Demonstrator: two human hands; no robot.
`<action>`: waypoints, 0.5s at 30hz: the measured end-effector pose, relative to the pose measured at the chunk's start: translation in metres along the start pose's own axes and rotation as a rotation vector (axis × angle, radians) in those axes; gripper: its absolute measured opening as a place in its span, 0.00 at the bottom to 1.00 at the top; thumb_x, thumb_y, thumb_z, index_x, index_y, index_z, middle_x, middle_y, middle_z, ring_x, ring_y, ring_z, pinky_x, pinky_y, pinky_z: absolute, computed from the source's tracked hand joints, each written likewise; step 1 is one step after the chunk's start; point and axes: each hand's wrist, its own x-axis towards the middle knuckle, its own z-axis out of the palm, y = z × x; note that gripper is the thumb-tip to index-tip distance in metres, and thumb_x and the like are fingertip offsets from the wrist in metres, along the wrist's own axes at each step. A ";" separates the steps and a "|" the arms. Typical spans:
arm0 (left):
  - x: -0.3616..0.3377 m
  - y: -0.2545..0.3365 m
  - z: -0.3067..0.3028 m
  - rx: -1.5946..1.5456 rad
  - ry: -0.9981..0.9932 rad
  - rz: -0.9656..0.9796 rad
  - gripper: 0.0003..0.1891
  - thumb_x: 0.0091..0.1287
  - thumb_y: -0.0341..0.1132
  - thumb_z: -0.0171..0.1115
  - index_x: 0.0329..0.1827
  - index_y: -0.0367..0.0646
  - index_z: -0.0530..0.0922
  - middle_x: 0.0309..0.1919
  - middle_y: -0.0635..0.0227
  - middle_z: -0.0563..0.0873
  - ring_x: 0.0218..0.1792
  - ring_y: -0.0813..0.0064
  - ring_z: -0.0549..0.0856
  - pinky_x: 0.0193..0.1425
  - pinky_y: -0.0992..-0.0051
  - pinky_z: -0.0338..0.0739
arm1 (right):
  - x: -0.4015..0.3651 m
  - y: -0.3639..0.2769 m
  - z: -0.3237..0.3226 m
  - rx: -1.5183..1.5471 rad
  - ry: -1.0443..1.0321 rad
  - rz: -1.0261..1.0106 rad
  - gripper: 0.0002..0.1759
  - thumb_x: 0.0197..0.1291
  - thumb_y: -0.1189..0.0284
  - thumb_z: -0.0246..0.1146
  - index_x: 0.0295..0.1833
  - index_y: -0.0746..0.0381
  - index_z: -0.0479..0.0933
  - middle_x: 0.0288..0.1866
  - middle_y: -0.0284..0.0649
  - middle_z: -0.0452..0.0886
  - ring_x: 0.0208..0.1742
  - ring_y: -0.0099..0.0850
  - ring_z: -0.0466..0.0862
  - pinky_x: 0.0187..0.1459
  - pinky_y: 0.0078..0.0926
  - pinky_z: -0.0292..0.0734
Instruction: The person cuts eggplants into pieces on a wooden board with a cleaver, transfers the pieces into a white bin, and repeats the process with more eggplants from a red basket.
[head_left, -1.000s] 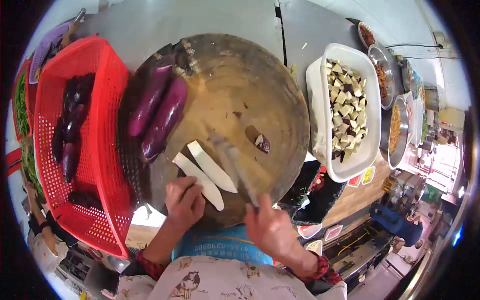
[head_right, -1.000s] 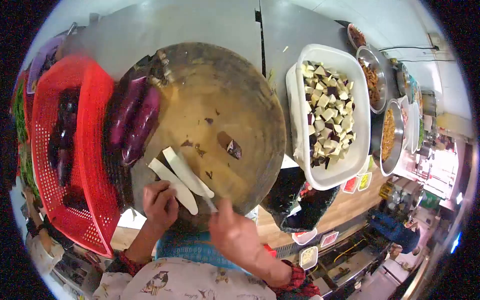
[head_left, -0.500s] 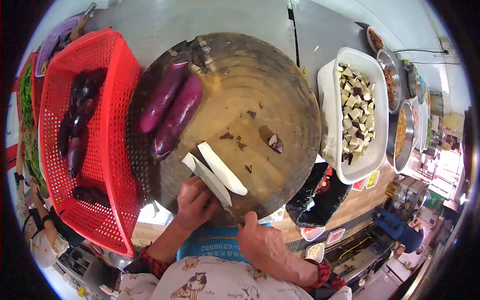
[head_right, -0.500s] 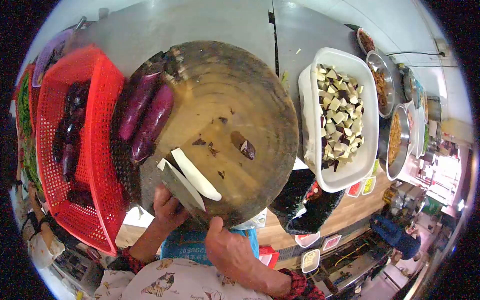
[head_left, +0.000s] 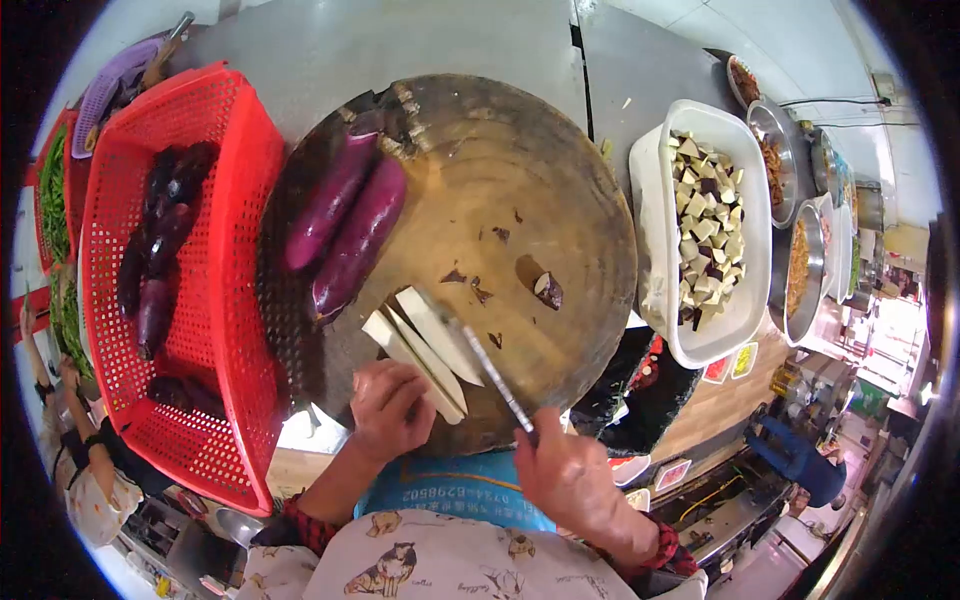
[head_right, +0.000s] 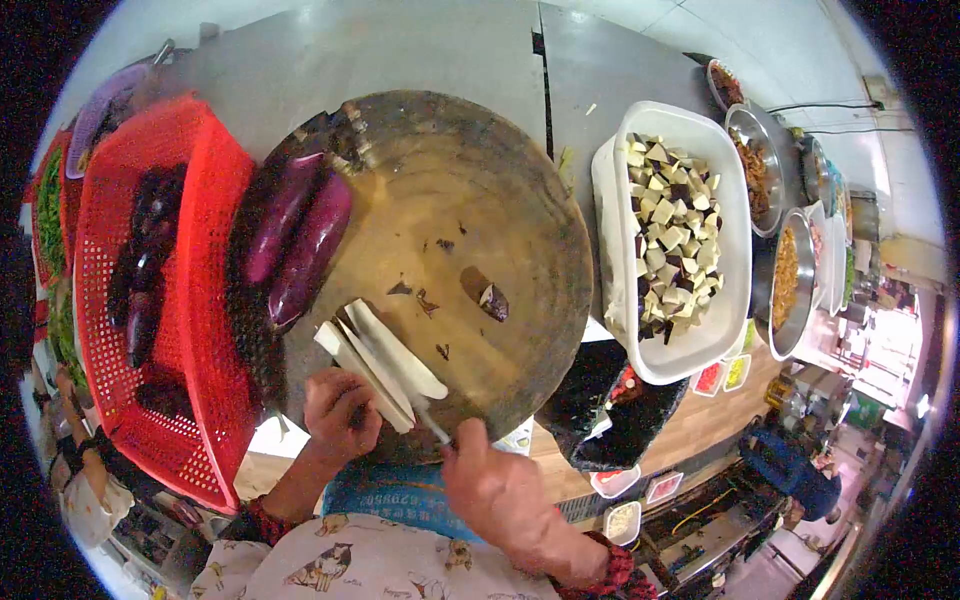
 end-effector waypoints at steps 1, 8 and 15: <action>0.003 -0.001 -0.003 -0.003 -0.027 0.037 0.13 0.46 0.25 0.65 0.38 0.43 0.83 0.43 0.64 0.83 0.45 0.60 0.83 0.56 0.58 0.75 | 0.001 0.008 -0.001 -0.012 0.049 -0.004 0.10 0.61 0.75 0.62 0.40 0.67 0.67 0.15 0.47 0.75 0.17 0.48 0.80 0.18 0.43 0.73; 0.066 0.012 -0.029 0.375 -0.570 0.138 0.34 0.51 0.31 0.68 0.66 0.50 0.73 0.58 0.69 0.76 0.61 0.66 0.74 0.65 0.54 0.65 | -0.001 0.032 0.005 0.019 0.195 0.016 0.10 0.62 0.71 0.62 0.39 0.63 0.67 0.14 0.48 0.74 0.16 0.49 0.79 0.17 0.46 0.73; 0.027 0.044 -0.002 0.372 -0.430 -0.195 0.36 0.52 0.47 0.73 0.65 0.46 0.72 0.55 0.59 0.74 0.55 0.55 0.73 0.60 0.53 0.63 | -0.017 0.011 -0.006 0.022 0.149 0.184 0.10 0.62 0.77 0.61 0.41 0.68 0.66 0.17 0.52 0.75 0.18 0.53 0.78 0.19 0.47 0.71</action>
